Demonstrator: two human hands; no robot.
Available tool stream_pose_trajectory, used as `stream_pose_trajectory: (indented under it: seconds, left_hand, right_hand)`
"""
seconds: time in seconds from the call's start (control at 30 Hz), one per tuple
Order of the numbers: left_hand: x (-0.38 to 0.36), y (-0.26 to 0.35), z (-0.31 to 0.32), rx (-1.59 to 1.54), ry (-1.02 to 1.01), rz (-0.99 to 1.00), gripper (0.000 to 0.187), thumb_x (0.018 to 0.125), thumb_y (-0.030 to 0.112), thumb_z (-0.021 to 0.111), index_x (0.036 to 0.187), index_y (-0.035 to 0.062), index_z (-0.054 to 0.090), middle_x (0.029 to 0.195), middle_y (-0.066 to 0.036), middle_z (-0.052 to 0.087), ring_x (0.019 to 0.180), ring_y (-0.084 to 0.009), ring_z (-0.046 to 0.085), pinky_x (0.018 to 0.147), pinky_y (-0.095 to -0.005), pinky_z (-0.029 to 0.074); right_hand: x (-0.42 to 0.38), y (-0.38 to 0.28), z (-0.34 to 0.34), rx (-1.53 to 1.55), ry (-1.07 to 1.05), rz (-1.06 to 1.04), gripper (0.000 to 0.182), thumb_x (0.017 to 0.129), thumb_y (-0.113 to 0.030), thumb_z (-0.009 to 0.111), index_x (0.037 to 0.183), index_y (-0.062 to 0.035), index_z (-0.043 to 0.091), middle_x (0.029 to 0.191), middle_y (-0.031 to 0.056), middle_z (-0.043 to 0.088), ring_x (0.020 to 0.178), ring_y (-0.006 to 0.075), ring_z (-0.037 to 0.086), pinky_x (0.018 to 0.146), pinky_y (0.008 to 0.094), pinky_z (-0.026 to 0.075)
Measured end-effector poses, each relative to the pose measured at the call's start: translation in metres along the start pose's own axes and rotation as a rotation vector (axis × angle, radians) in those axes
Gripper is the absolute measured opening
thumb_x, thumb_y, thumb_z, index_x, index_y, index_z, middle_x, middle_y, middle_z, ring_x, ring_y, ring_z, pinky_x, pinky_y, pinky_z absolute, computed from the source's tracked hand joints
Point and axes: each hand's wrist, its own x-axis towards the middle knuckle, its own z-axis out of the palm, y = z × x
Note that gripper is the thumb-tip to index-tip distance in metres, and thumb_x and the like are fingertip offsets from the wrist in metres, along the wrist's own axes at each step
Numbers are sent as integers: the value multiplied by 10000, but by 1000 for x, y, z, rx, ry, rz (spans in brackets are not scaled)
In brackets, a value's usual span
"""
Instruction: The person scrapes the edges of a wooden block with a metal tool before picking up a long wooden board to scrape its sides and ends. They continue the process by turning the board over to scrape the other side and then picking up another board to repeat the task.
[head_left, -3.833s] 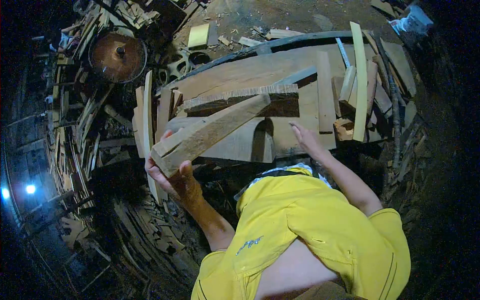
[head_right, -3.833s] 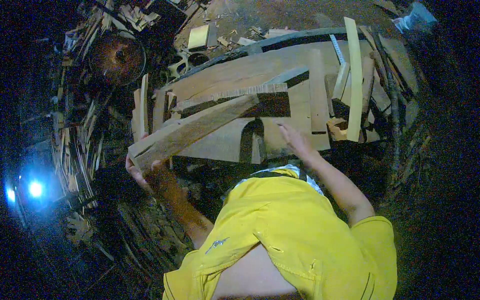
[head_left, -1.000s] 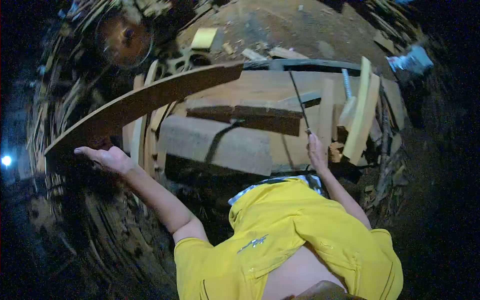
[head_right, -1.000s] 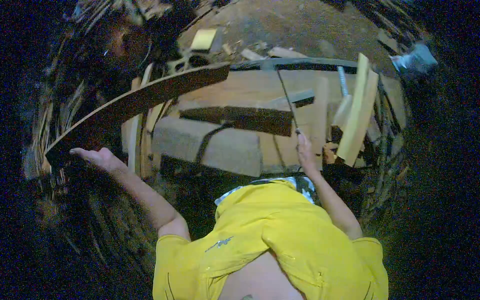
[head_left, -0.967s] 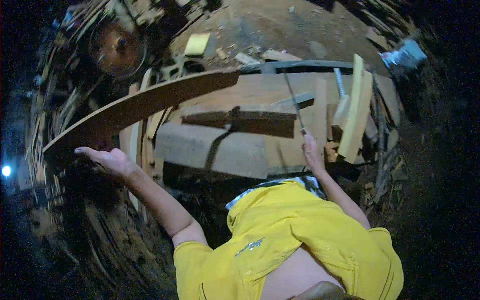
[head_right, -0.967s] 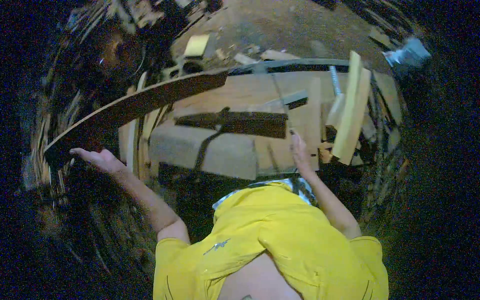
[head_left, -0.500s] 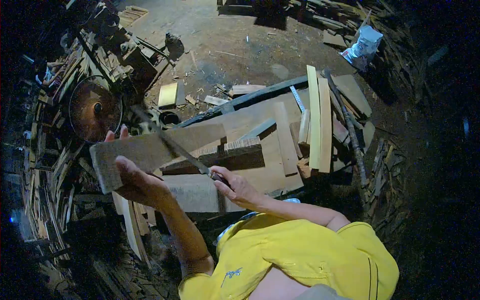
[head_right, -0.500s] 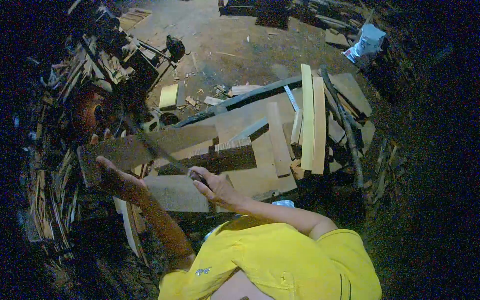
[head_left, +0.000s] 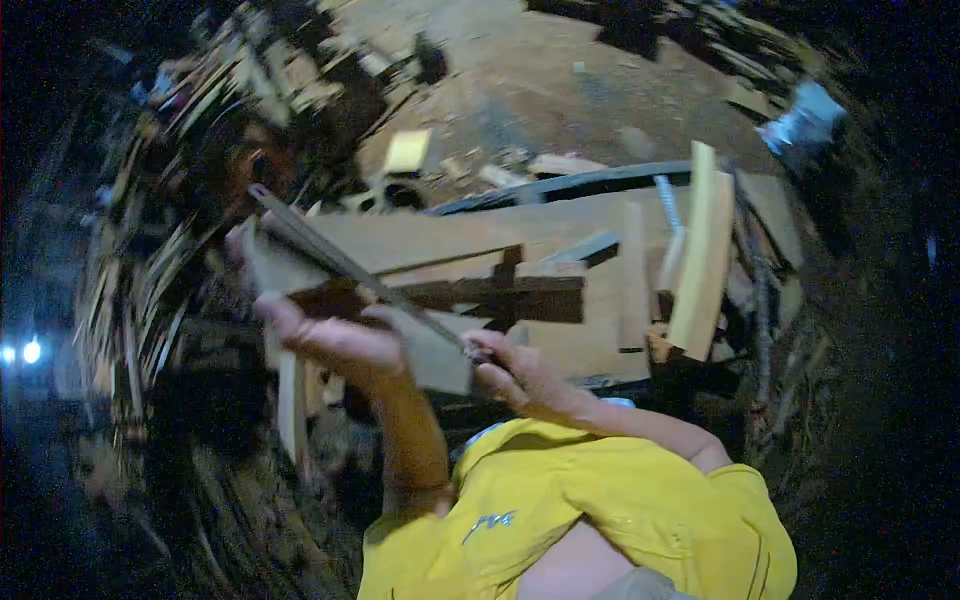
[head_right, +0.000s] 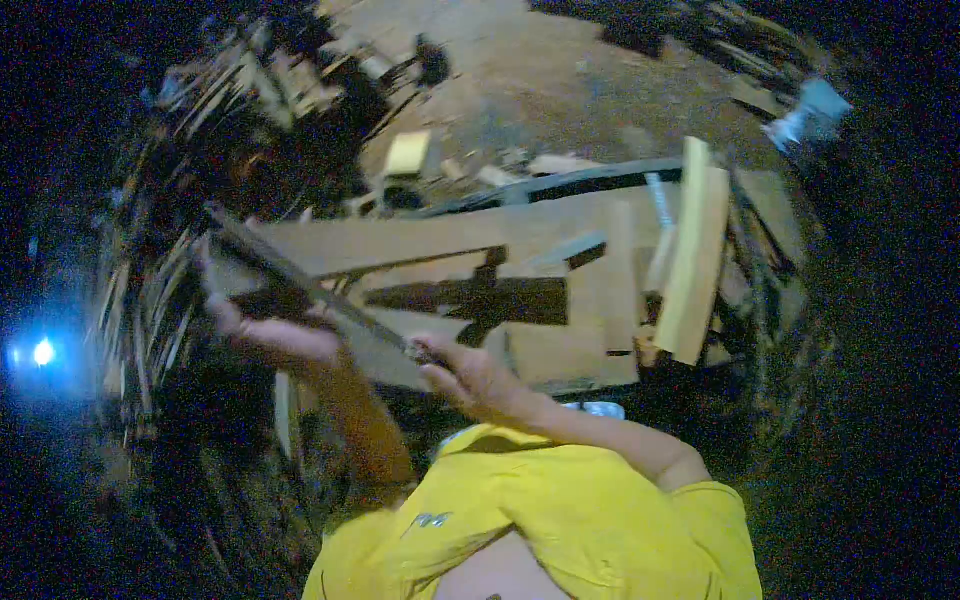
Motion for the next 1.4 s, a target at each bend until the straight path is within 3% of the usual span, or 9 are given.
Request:
stream_pose_trajectory:
  seconds: [0.3,0.43,0.57,0.7,0.77,0.8,1.03,1.1,1.4]
  left_hand:
    - [17,-10,-13,-400,-171,63,526,865,403,328,1231,34,406,1178,-147,486,1085,-277,474,942,-427,351]
    - [9,-11,-16,-240,-62,136,551,854,420,317,1251,39,356,1164,-145,462,1068,-273,467,948,-394,340]
    - [15,-9,-21,-339,-162,51,550,852,419,293,1238,34,369,1142,-144,482,1028,-307,499,911,-434,382]
    - [16,-11,-28,-326,-132,38,538,848,402,283,1234,39,378,1135,-139,493,1043,-306,494,917,-429,380]
    - [19,-14,-30,-300,-112,38,535,847,398,283,1232,40,383,1137,-139,494,1051,-299,491,919,-427,379]
    - [25,-18,-34,-286,-63,29,536,844,395,283,1231,40,387,1143,-141,491,1060,-287,486,919,-426,379]
    - [46,-33,-58,-132,96,90,500,832,369,446,1204,40,396,1236,-117,434,1086,-257,444,961,-396,311]
    - [58,-27,-62,-356,-84,-51,582,862,436,409,1223,-17,357,1244,-142,416,1131,-236,408,997,-393,277]
    - [58,-47,-66,-271,93,15,600,847,602,305,1028,61,490,962,-91,531,947,-226,511,894,-389,384]
  right_hand:
    - [-21,29,-1,-88,-12,608,354,874,-232,459,1204,-111,417,911,210,579,793,354,574,662,401,447]
    - [-32,27,-4,-103,-30,197,366,866,-234,474,1204,-101,428,886,223,574,825,344,587,690,404,451]
    - [-41,117,-17,-27,145,742,373,877,-281,452,1188,-75,447,929,214,581,891,360,562,726,411,441]
    - [-46,115,-28,-52,176,672,392,887,-319,425,1195,-79,448,968,204,585,915,348,561,747,403,438]
    - [-41,104,-20,-255,126,205,405,906,-354,395,1233,-117,410,634,38,458,479,131,429,460,262,381]
    - [-33,78,-26,-299,30,401,401,909,-333,367,1215,-83,436,1026,212,576,922,331,567,784,374,434]
    - [-49,197,-55,-4,211,1035,348,901,-350,363,1039,-60,498,669,86,537,546,194,531,494,330,440]
    - [-50,197,-57,105,278,892,328,904,-403,350,983,-108,467,585,-16,389,441,67,369,367,230,323]
    - [-20,38,-22,-299,142,41,321,838,-229,531,1136,-122,481,828,127,596,702,312,596,595,370,486]
